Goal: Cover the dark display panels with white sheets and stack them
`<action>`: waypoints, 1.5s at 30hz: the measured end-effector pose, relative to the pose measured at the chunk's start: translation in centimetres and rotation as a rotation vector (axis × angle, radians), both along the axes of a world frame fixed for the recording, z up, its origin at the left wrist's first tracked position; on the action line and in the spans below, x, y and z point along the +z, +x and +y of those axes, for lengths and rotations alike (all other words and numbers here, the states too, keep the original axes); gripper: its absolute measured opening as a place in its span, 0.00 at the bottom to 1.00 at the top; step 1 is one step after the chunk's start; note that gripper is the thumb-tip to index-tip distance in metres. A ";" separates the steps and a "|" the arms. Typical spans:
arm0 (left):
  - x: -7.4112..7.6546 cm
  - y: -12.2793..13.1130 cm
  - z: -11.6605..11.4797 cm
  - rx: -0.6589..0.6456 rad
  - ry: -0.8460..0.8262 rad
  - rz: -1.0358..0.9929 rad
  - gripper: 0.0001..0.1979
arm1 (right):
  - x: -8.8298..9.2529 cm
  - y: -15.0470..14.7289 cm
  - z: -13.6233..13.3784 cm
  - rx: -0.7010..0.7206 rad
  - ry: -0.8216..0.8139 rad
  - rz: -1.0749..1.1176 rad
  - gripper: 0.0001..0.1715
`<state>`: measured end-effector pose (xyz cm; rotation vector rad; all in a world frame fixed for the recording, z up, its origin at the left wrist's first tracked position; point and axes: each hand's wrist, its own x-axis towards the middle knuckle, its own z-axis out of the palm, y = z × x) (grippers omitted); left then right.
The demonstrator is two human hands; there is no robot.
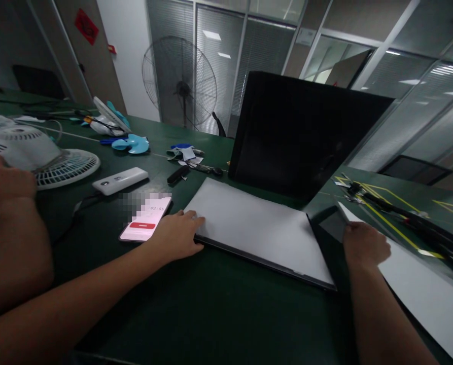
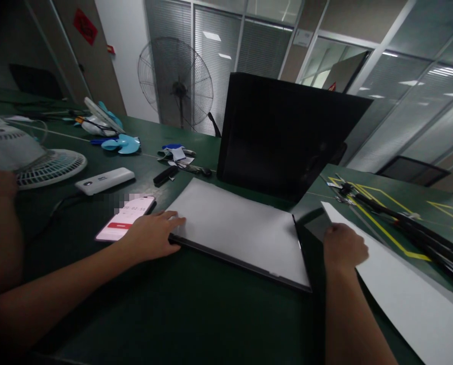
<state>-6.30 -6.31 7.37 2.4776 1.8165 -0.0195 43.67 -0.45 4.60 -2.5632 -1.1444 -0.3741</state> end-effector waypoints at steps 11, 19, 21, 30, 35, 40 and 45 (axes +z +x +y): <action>-0.2 -0.4 0.0 -0.008 0.019 -0.012 0.35 | 3.2 -15.1 -2.6 0.471 -0.141 -0.306 0.20; -0.3 -0.1 0.1 0.086 -0.001 -0.032 0.62 | -0.2 -25.9 -7.3 1.210 -0.083 -0.429 0.17; -0.3 -0.1 0.1 0.050 0.009 -0.025 0.59 | -0.8 -26.1 -7.3 1.291 -0.033 -0.422 0.18; -0.4 -0.4 0.0 0.035 0.000 -0.018 0.39 | -1.6 -25.9 -7.2 1.532 0.178 -0.275 0.26; -0.2 -0.3 -0.3 0.070 0.034 -0.028 0.37 | -2.0 -25.7 -7.0 1.607 0.194 -0.273 0.25; -0.1 -0.2 -0.4 0.061 0.061 -0.018 0.33 | -2.0 -25.9 -7.1 1.645 0.171 -0.258 0.26; -0.4 -0.2 -0.3 0.043 0.084 -0.020 0.32 | -1.6 -26.1 -7.5 1.713 0.077 -0.259 0.30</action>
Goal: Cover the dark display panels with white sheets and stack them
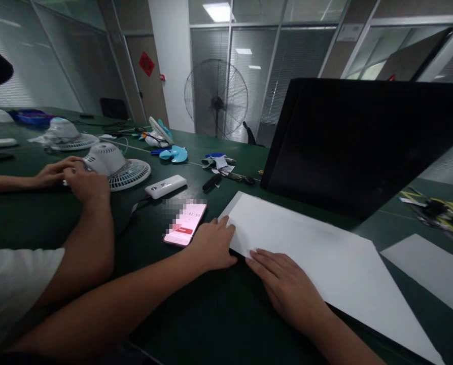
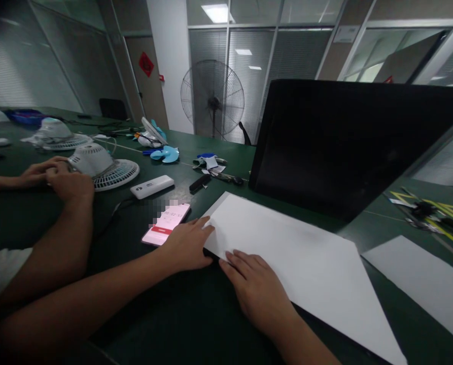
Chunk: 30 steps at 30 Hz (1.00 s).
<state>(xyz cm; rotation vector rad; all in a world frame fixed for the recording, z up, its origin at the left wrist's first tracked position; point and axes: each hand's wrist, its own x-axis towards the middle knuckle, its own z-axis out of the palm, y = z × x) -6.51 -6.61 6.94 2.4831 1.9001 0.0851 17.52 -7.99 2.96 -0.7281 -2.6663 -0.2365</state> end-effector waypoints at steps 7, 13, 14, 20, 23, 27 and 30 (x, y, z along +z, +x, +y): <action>-0.2 -0.1 0.2 0.015 -0.007 0.007 0.32 | 0.5 -0.1 -0.2 -0.009 0.010 -0.057 0.28; 0.1 0.1 0.3 0.019 -0.043 0.023 0.33 | 0.1 -0.7 -0.7 -0.114 0.001 -0.068 0.26; 0.1 0.1 0.3 0.020 -0.040 0.026 0.33 | 0.0 -0.7 -0.7 -0.109 -0.003 -0.071 0.27; -0.5 0.0 0.2 0.013 -0.005 0.021 0.38 | -0.3 -0.4 -0.3 -0.080 -0.039 -0.085 0.30; -0.6 -0.2 0.2 -0.014 -0.002 0.015 0.38 | -0.4 -0.4 -0.2 -0.077 -0.056 -0.087 0.31; -0.3 -0.3 0.3 -0.019 -0.021 0.021 0.39 | -0.1 -0.4 -0.5 -0.061 -0.058 -0.092 0.31; 0.0 -0.3 0.3 -0.012 -0.047 0.014 0.40 | 0.9 0.5 0.3 -0.107 -0.007 -0.054 0.30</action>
